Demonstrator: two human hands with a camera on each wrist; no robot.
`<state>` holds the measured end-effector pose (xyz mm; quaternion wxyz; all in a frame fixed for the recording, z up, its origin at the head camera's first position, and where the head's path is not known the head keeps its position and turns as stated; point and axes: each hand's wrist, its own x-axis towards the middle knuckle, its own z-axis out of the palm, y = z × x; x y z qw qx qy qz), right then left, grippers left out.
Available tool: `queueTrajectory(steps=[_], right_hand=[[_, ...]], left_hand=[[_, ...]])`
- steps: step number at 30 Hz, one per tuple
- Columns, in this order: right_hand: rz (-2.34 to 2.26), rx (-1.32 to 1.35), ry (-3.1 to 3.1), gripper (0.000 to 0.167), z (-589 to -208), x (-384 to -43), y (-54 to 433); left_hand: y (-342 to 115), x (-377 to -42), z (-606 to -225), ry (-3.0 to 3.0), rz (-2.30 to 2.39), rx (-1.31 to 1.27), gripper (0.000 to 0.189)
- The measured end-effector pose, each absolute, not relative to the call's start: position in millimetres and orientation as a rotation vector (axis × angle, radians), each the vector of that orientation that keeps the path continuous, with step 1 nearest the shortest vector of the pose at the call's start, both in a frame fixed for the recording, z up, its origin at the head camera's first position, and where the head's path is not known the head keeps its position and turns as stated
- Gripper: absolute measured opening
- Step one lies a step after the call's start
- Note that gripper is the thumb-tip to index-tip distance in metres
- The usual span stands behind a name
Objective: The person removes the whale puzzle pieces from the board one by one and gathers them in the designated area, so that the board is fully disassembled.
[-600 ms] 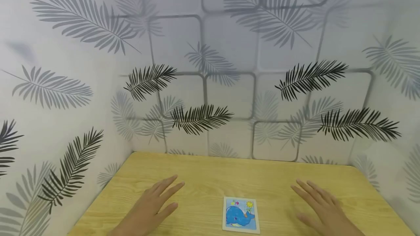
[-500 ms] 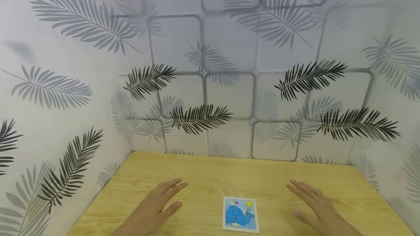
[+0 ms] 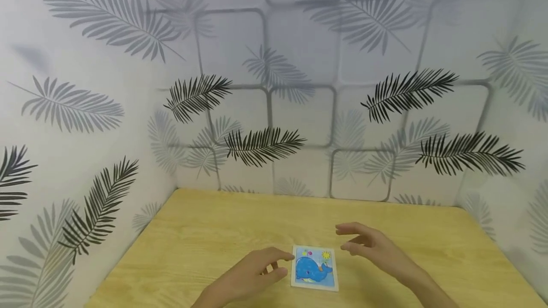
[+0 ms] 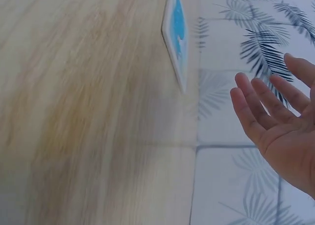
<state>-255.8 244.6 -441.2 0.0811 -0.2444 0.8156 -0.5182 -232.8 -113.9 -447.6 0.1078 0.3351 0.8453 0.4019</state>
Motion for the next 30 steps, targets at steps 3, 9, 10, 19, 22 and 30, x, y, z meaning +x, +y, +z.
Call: queueTrajectory(steps=[3, 9, 10, 19, 22, 30], right_hand=[[-1.52, -0.784, 2.403, 0.042, -448.7, -271.6, 230.2], [-1.368, -0.968, 2.419, 0.036, -464.5, -300.4, 199.7], [-1.343, -0.993, 2.419, 0.035, -466.1, -304.1, 195.2], [-1.246, -1.078, 2.346, 0.032, -480.0, -323.6, 174.2], [-1.212, -1.094, 2.36, 0.029, -482.0, -325.6, 172.7], [-1.062, -1.108, 2.432, 0.02, -486.1, -331.6, 169.0]], left_hand=[[-100.9, -238.2, -455.5, 2.468, 1.094, 1.005, 0.038], [-74.9, -245.2, -464.6, 2.531, 0.754, 1.204, 0.04], [-71.9, -245.3, -465.8, 2.54, 0.709, 1.217, 0.041], [-67.4, -241.2, -478.6, 2.552, 0.48, 1.414, 0.044], [-68.3, -241.1, -479.1, 2.539, 0.495, 1.392, 0.045], [-71.1, -240.8, -483.1, 2.393, 0.697, 1.223, 0.048]])
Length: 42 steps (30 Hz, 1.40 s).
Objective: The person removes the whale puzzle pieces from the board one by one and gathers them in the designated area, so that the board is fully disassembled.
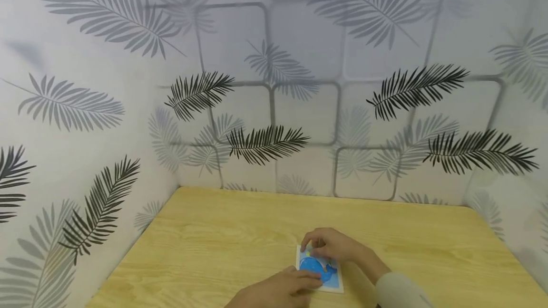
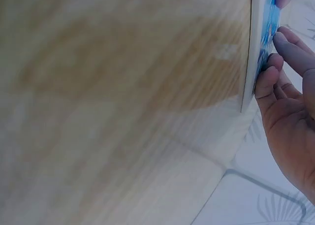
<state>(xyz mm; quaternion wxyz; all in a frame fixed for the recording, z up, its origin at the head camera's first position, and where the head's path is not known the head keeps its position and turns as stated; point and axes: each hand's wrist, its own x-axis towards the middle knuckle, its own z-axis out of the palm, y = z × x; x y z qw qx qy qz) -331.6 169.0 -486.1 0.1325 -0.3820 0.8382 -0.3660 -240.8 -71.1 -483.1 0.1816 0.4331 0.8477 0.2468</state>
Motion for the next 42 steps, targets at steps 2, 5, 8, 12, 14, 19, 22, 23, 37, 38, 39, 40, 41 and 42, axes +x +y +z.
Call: queueTrajectory(steps=[2, 5, 8, 12, 14, 19, 22, 23, 37, 38, 39, 40, 41, 42], right_hand=[[-1.037, -1.13, 2.423, 0.019, -486.6, -333.2, 168.0], [-1.01, -1.179, 2.402, 0.019, -486.3, -335.4, 166.7], [-0.971, -1.226, 2.399, 0.02, -485.9, -337.1, 165.5], [-0.907, -1.272, 2.416, 0.024, -485.5, -338.8, 163.3], [-0.865, -1.295, 2.44, 0.025, -485.2, -339.5, 162.5], [-0.733, -1.394, 2.527, 0.028, -484.5, -342.5, 163.0], [-0.688, -1.468, 2.558, 0.03, -483.7, -344.4, 163.3], [-0.682, -1.485, 2.56, 0.03, -483.5, -344.8, 163.2], [-0.529, -1.301, 2.573, 0.039, -477.8, -337.8, 155.7], [-0.531, -1.295, 2.571, 0.04, -477.4, -337.5, 155.3], [-0.538, -1.285, 2.569, 0.04, -477.3, -337.2, 155.3], [-0.551, -1.285, 2.564, 0.04, -477.5, -337.0, 155.3], [-0.563, -1.296, 2.562, 0.038, -478.2, -336.8, 155.3], [-0.58, -1.307, 2.559, 0.036, -479.0, -336.6, 155.6]], left_hand=[[-72.0, -240.9, -483.8, 2.357, 0.734, 1.193, 0.048], [-74.5, -241.6, -484.5, 2.317, 0.776, 1.17, 0.047], [-76.7, -243.8, -486.7, 2.282, 0.811, 1.16, 0.046], [-77.1, -248.0, -490.1, 2.276, 0.788, 1.19, 0.044], [-76.1, -249.9, -490.4, 2.298, 0.748, 1.22, 0.043], [-72.3, -251.5, -485.8, 2.388, 0.643, 1.29, 0.04], [-71.0, -250.2, -481.0, 2.434, 0.613, 1.299, 0.039], [-70.8, -249.6, -479.6, 2.442, 0.614, 1.294, 0.039], [-64.1, -251.4, -483.5, 2.389, 0.712, 1.255, 0.026], [-63.9, -251.4, -483.2, 2.391, 0.71, 1.255, 0.027], [-63.8, -251.3, -483.1, 2.394, 0.707, 1.255, 0.027], [-63.7, -251.2, -483.0, 2.395, 0.705, 1.253, 0.027], [-63.8, -251.0, -483.2, 2.395, 0.704, 1.246, 0.027], [-63.8, -250.9, -483.4, 2.394, 0.706, 1.24, 0.027]])
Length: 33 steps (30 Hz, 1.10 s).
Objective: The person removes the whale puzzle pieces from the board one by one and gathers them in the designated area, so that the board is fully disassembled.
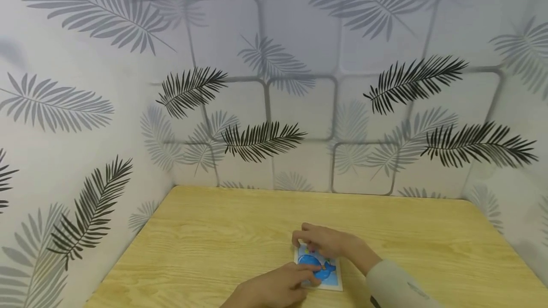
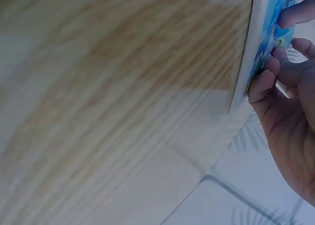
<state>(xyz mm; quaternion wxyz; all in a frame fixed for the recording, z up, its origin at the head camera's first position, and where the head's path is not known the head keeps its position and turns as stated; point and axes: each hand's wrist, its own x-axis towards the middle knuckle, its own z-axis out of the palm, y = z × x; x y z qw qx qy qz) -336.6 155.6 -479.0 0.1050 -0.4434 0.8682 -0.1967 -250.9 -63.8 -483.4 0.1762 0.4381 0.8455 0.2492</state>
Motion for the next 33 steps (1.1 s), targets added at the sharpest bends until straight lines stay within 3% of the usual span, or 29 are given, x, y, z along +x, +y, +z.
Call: queueTrajectory(steps=[13, 18, 22, 26, 33], right_hand=[[-0.784, -1.399, 2.597, 0.032, -498.5, -333.1, 160.8], [-0.891, -1.294, 2.588, 0.031, -499.0, -334.4, 162.0], [-1.022, -1.214, 2.531, 0.037, -499.0, -335.8, 169.2], [-1.14, -1.296, 2.466, 0.038, -499.5, -337.7, 178.5], [-1.271, -1.097, 2.374, 0.015, -484.7, -331.0, 204.8]], left_hand=[[-61.8, -250.5, -482.8, 2.404, 0.703, 1.216, 0.029], [-60.8, -250.7, -482.5, 2.415, 0.702, 1.153, 0.03], [-56.4, -253.7, -480.4, 2.398, 0.683, 1.208, 0.041], [-52.5, -258.6, -480.3, 2.385, 0.635, 1.319, 0.048], [-53.0, -256.4, -481.5, 2.391, 0.621, 1.258, 0.047]])
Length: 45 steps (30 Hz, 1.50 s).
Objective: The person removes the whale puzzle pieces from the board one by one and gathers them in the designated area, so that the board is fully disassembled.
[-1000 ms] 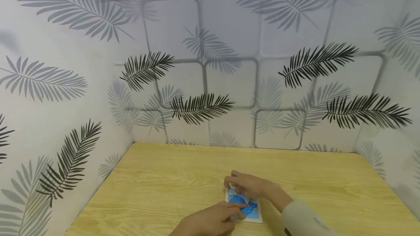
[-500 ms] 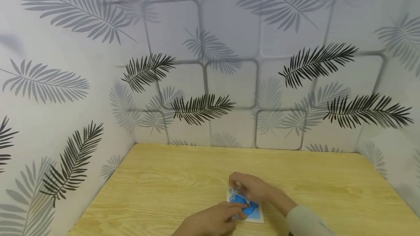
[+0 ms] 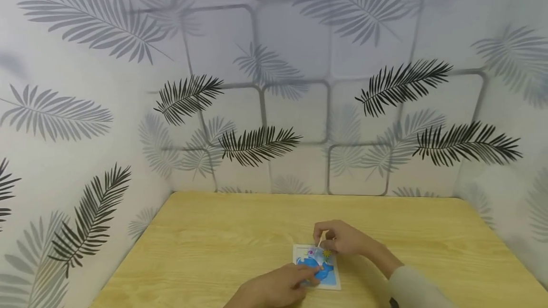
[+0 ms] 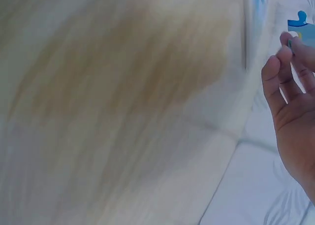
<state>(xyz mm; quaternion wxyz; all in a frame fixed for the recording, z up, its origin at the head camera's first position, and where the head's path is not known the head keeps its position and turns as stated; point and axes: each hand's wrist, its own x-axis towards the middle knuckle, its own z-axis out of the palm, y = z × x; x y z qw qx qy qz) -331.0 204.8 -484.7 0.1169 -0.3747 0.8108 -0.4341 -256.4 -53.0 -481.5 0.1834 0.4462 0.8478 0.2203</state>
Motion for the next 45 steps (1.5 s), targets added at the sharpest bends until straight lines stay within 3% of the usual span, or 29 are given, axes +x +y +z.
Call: queueTrajectory(steps=[3, 9, 18, 30, 36, 45], right_hand=[[-1.311, -1.036, 2.365, 0.008, -479.3, -331.8, 223.8], [-1.279, -1.019, 2.367, 0.015, -477.1, -330.9, 260.6], [-1.124, -0.913, 2.511, 0.009, -492.9, -326.3, 281.5], [-1.004, -0.968, 2.671, 0.013, -491.5, -324.5, 276.9], [-1.056, -1.109, 2.626, 0.012, -490.5, -322.9, 249.4], [-0.884, -1.229, 2.571, 0.032, -478.4, -322.8, 197.5]], left_hand=[[-53.4, -255.4, -482.3, 2.409, 0.628, 1.223, 0.046], [-53.5, -252.8, -482.8, 2.412, 0.69, 1.104, 0.049], [-56.3, -253.2, -486.0, 2.386, 0.74, 1.071, 0.05], [-57.0, -251.6, -487.0, 2.326, 0.814, 1.067, 0.056], [-57.2, -254.9, -490.6, 2.311, 0.775, 1.151, 0.053], [-57.3, -258.4, -490.5, 2.383, 0.669, 1.248, 0.054]])
